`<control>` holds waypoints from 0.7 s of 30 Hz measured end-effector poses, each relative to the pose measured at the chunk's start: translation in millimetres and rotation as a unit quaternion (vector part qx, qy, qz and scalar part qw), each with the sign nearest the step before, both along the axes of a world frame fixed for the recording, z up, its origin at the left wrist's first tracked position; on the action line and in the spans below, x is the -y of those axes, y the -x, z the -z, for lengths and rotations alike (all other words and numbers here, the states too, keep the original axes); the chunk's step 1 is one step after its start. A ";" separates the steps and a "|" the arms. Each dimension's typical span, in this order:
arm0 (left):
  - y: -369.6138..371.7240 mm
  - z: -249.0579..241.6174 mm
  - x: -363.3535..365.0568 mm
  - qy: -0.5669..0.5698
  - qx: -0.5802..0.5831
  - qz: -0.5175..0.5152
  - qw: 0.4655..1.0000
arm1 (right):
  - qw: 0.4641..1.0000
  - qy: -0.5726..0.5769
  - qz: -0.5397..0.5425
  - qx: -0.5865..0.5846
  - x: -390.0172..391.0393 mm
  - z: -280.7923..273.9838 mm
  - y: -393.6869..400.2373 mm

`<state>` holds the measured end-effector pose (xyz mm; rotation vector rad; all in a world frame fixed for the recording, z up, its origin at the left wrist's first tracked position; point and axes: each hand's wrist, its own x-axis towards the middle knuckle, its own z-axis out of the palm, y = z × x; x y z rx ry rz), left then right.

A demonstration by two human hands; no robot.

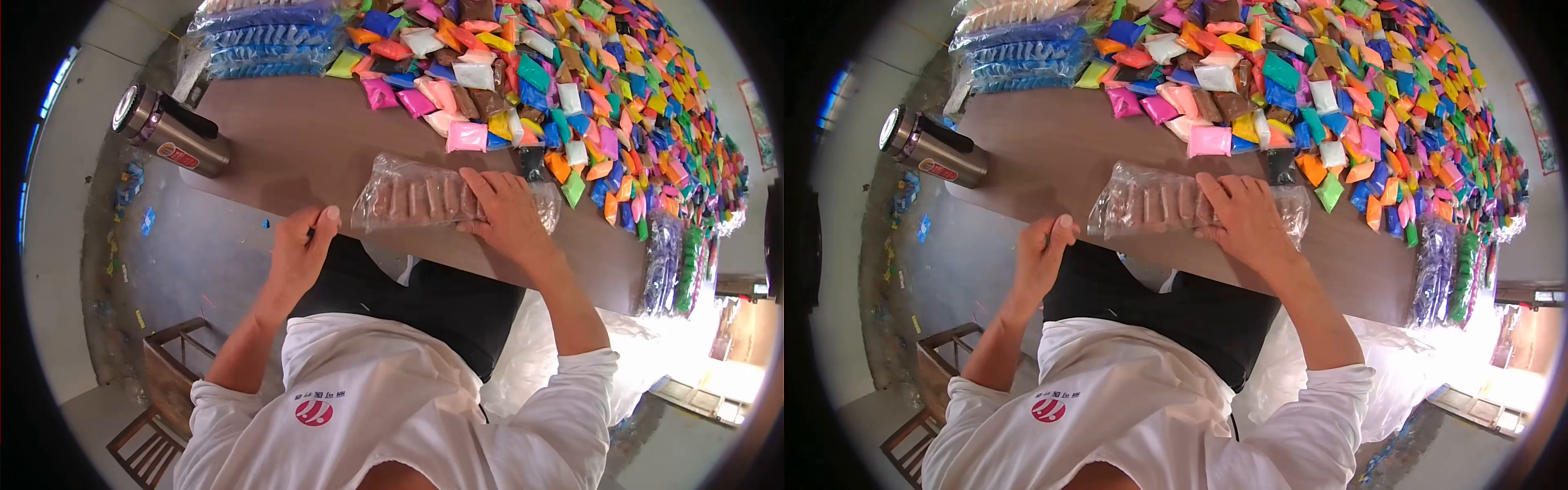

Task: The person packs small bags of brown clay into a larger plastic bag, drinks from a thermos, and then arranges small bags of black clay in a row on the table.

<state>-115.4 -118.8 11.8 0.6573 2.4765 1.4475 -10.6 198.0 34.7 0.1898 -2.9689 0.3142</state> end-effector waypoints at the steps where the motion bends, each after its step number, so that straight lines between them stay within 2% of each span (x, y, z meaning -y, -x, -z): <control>1: 4.9 -12.9 -5.4 0.018 -0.007 0.012 1.000 | 0.999 0.026 0.014 0.023 1.8 -4.6 1.1; 2: 8.6 -24.0 -12.2 0.035 -0.015 0.025 0.999 | 0.998 0.042 0.020 0.047 2.6 -9.5 2.9; 5: 10.9 -46.6 -42.9 -0.034 -0.039 0.055 0.997 | 0.990 0.087 0.030 0.104 -3.5 -18.7 9.5; 7: 16.8 -52.1 -58.8 -0.029 -0.106 0.071 0.991 | 0.985 0.116 0.019 0.125 -10.3 -19.1 11.9; 11: 33.2 -71.1 -80.4 0.001 -0.218 0.097 0.971 | 0.986 0.132 0.006 0.099 -14.2 -14.2 12.0; 14: 39.0 -56.5 -99.0 0.012 -0.277 0.130 0.952 | 0.986 0.129 0.008 0.104 -13.3 -10.4 12.8; 17: 27.8 -23.4 -114.3 0.081 -0.282 0.227 0.929 | 0.991 0.106 0.012 0.081 -9.9 -8.2 11.7; 20: 18.7 -20.8 -118.7 0.118 -0.187 0.221 0.950 | 0.995 0.086 0.026 0.036 -5.1 -0.8 3.0; 21: 17.3 -17.5 -119.1 0.098 -0.205 0.221 0.948 | 0.996 0.077 0.034 0.026 -4.0 -1.1 0.3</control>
